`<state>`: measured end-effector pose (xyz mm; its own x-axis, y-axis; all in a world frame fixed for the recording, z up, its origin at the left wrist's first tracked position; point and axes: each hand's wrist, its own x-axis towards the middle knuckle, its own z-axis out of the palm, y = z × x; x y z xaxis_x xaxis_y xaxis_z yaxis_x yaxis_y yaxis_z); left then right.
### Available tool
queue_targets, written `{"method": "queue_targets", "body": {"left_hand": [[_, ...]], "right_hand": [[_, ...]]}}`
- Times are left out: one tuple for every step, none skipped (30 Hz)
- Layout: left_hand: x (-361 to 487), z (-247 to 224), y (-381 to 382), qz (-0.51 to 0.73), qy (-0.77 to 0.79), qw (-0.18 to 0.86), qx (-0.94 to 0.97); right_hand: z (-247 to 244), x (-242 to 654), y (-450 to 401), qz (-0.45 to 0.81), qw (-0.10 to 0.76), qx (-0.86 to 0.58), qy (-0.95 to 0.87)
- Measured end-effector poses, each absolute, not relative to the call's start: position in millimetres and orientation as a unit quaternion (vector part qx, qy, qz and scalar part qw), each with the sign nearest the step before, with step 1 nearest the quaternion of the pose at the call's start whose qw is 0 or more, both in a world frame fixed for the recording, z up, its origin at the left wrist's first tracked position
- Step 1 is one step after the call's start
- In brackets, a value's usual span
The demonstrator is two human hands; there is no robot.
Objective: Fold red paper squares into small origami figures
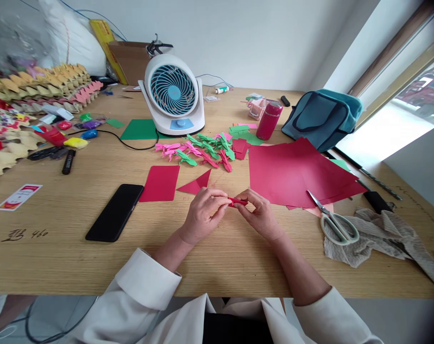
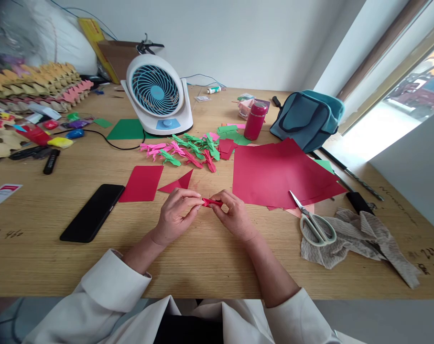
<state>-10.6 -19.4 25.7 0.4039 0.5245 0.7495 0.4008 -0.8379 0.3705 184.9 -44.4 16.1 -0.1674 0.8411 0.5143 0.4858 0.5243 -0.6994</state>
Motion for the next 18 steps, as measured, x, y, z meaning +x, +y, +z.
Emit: {"method": "queue_targets", "body": {"left_hand": [[-10.6,25.7,-19.6,0.470,0.277,0.066,0.836],[-10.6,25.7,-19.7,0.470,0.278,0.065,0.835],[-10.5,25.8,-19.9,0.470,0.279,0.064,0.835],[-10.4,25.9,-20.1,0.471,0.281,0.063,0.834],[-10.4,26.0,-20.1,0.471,0.282,0.062,0.834],[-10.4,26.1,-20.1,0.471,0.282,0.061,0.833],[-10.5,26.3,-20.0,0.471,0.282,0.061,0.834],[-10.7,26.5,-19.7,0.470,0.282,0.060,0.834],[-11.0,26.6,-19.4,0.469,0.282,0.060,0.835],[-11.3,26.8,-18.9,0.469,0.281,0.058,0.835],[-11.8,26.9,-18.4,0.470,0.280,0.056,0.836],[-12.3,27.0,-17.8,0.470,0.278,0.052,0.836],[-12.8,27.0,-17.2,0.471,0.277,0.047,0.836],[-13.4,27.1,-16.6,0.472,0.276,0.043,0.836],[-13.9,27.2,-16.0,0.472,0.274,0.041,0.837],[-14.4,27.3,-15.6,0.472,0.273,0.039,0.838],[-14.8,27.3,-15.2,0.470,0.272,0.038,0.839],[-15.2,27.4,-14.9,0.468,0.270,0.037,0.841]], "right_hand": [[16.1,185.0,-44.4,0.191,0.463,-0.449,-0.740],[16.2,185.1,-44.3,0.190,0.463,-0.449,-0.740],[16.4,185.3,-44.4,0.190,0.463,-0.449,-0.741],[16.6,185.5,-44.4,0.189,0.462,-0.449,-0.741],[16.9,185.6,-44.4,0.189,0.461,-0.449,-0.742],[17.2,185.8,-44.5,0.189,0.461,-0.448,-0.742],[17.4,186.0,-44.5,0.189,0.461,-0.448,-0.742],[17.6,186.1,-44.5,0.189,0.461,-0.447,-0.743],[17.6,186.2,-44.5,0.190,0.460,-0.446,-0.744],[17.5,186.3,-44.5,0.191,0.459,-0.445,-0.745],[17.2,186.5,-44.5,0.192,0.457,-0.443,-0.747],[16.7,186.7,-44.6,0.193,0.454,-0.441,-0.750],[16.1,187.0,-44.7,0.196,0.450,-0.440,-0.752],[15.4,187.4,-44.7,0.197,0.447,-0.439,-0.754],[14.9,187.8,-44.7,0.198,0.446,-0.438,-0.755],[14.4,188.2,-44.7,0.198,0.444,-0.438,-0.756],[14.2,188.6,-44.6,0.197,0.443,-0.438,-0.757],[14.2,189.0,-44.4,0.195,0.443,-0.437,-0.758]]}}
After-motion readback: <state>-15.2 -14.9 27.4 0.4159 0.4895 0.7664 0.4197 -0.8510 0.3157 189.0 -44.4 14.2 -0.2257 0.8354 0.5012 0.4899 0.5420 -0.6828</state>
